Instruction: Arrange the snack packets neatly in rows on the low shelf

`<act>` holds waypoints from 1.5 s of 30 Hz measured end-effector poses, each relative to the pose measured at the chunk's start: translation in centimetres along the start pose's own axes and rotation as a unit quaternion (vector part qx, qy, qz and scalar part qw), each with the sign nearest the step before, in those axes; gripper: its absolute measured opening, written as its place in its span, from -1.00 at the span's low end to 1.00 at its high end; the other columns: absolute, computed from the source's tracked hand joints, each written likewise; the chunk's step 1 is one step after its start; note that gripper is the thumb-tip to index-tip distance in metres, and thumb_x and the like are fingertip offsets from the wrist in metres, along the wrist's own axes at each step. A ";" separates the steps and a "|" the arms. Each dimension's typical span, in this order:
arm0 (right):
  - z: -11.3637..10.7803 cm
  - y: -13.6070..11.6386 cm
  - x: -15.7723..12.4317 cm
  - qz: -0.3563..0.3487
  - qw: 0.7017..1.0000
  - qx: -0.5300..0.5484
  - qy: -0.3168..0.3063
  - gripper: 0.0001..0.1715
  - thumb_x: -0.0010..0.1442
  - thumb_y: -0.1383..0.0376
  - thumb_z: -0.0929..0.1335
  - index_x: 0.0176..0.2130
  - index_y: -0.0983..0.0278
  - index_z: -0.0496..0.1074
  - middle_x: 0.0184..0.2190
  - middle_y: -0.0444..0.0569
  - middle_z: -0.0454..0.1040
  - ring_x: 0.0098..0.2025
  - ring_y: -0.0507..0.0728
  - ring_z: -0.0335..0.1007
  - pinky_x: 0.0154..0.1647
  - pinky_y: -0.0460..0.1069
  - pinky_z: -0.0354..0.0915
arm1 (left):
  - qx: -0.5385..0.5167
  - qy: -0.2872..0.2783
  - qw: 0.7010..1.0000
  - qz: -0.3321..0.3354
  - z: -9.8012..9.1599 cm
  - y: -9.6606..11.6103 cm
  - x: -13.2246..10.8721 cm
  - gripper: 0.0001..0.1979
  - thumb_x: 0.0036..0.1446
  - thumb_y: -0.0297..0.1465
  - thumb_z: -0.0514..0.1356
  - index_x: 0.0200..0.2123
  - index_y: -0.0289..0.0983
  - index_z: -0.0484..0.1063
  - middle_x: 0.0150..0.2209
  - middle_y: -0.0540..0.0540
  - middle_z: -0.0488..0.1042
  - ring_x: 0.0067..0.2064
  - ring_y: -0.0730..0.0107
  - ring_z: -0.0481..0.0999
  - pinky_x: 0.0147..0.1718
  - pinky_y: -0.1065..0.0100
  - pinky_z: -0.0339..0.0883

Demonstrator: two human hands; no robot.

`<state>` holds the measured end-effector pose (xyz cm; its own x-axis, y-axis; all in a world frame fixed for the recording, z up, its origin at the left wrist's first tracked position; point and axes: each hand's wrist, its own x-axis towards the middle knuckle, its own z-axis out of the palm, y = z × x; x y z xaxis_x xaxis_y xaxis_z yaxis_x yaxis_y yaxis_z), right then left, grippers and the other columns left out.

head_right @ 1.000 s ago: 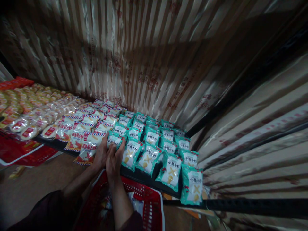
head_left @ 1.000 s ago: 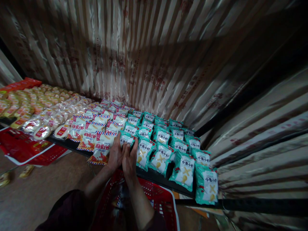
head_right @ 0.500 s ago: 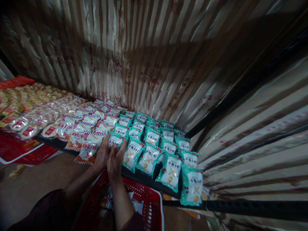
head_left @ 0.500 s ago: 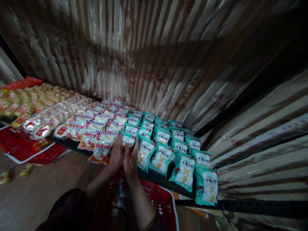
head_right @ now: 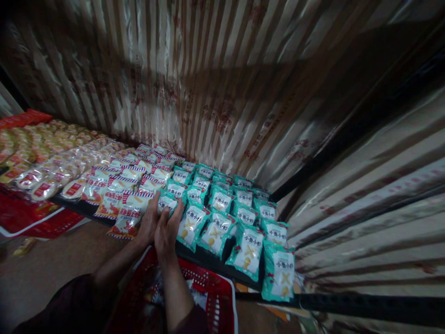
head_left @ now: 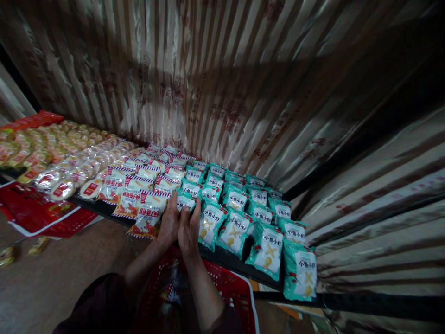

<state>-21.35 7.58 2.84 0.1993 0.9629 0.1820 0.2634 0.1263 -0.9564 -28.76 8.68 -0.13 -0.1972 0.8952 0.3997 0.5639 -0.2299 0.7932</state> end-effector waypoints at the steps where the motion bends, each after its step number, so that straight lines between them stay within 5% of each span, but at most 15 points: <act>1: 0.0 0.0 0.0 -0.002 1.000 -0.001 0.002 -0.18 0.27 -0.07 0.10 0.29 0.39 -0.01 0.27 0.24 0.10 0.28 0.23 0.04 0.24 0.17 0.03 | 0.001 -0.001 1.000 0.001 0.0 0.0 0.0 -0.34 0.23 -0.17 -0.04 0.29 -0.37 -0.09 0.24 -0.39 0.13 0.27 0.01 0.13 0.18 -0.08 0.09; 14: -0.3 0.0 -0.6 0.024 1.000 0.004 -0.005 -0.16 0.27 -0.08 0.09 0.30 0.41 -0.02 0.28 0.24 0.09 0.30 0.22 0.02 0.26 0.16 0.00 | 0.033 0.004 0.998 0.044 0.2 -0.3 -0.4 -0.40 0.27 -0.23 -0.06 0.30 -0.33 -0.10 0.26 -0.35 0.11 0.29 0.09 0.11 0.20 -0.03 0.09; 19: 0.2 0.5 -0.2 0.012 0.999 -0.041 0.007 -0.14 0.27 -0.09 0.07 0.29 0.46 0.00 0.34 0.26 -0.10 0.37 0.22 -0.22 0.32 0.18 -0.12 | 0.056 0.028 0.997 0.050 1.0 -1.1 -0.4 -0.44 0.29 -0.25 -0.09 0.30 -0.29 -0.10 0.30 -0.32 0.04 0.33 0.12 0.00 0.24 0.00 0.04; 24: -0.2 0.9 -0.7 -0.083 0.991 -0.100 0.022 -0.24 0.32 0.00 0.07 0.30 0.42 -0.04 0.36 0.25 -0.21 0.39 0.23 -0.30 0.28 0.25 -0.04 | 0.068 0.043 0.995 0.058 1.0 -0.9 -0.3 -0.46 0.30 -0.23 -0.11 0.29 -0.26 -0.07 0.31 -0.30 -0.01 0.33 0.08 -0.01 0.22 -0.04 0.06; 29: -3.1 2.6 -2.7 -0.232 0.950 -0.208 0.034 -0.44 0.36 0.24 0.04 0.29 0.30 0.01 0.36 0.19 -0.14 0.39 0.25 -0.31 0.24 0.35 -0.03 | 0.089 0.078 0.989 0.084 1.0 0.2 -0.6 -0.50 0.31 -0.27 -0.12 0.26 -0.29 -0.01 0.32 -0.32 -0.02 0.33 0.09 0.00 0.20 -0.07 0.07; 35: -6.0 5.7 -4.2 -0.207 0.921 -0.322 0.077 -0.46 0.33 0.22 0.11 0.24 0.33 0.12 0.36 0.22 -0.18 0.38 0.34 -0.35 0.19 0.39 0.01 | 0.146 0.114 0.970 0.160 1.5 1.1 -1.3 -0.54 0.28 -0.37 -0.04 0.22 -0.34 0.05 0.31 -0.38 -0.02 0.35 0.05 -0.07 0.20 -0.10 0.03; 45: -6.4 6.3 -2.8 -0.229 0.919 -0.321 0.025 -0.39 0.28 0.40 0.11 0.30 0.26 0.01 0.38 0.15 -0.30 0.39 0.30 -0.36 0.20 0.38 0.08 | 0.171 0.100 0.967 0.159 1.9 1.1 -1.7 -0.48 0.25 -0.35 0.00 0.24 -0.32 -0.01 0.33 -0.38 -0.11 0.35 -0.03 -0.09 0.18 -0.14 0.05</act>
<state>-14.27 4.15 -2.20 -0.0331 0.8298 0.5570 0.8297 0.3336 -0.4476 -26.27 7.60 -0.87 -0.1017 0.6998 0.7070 0.8469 -0.3119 0.4306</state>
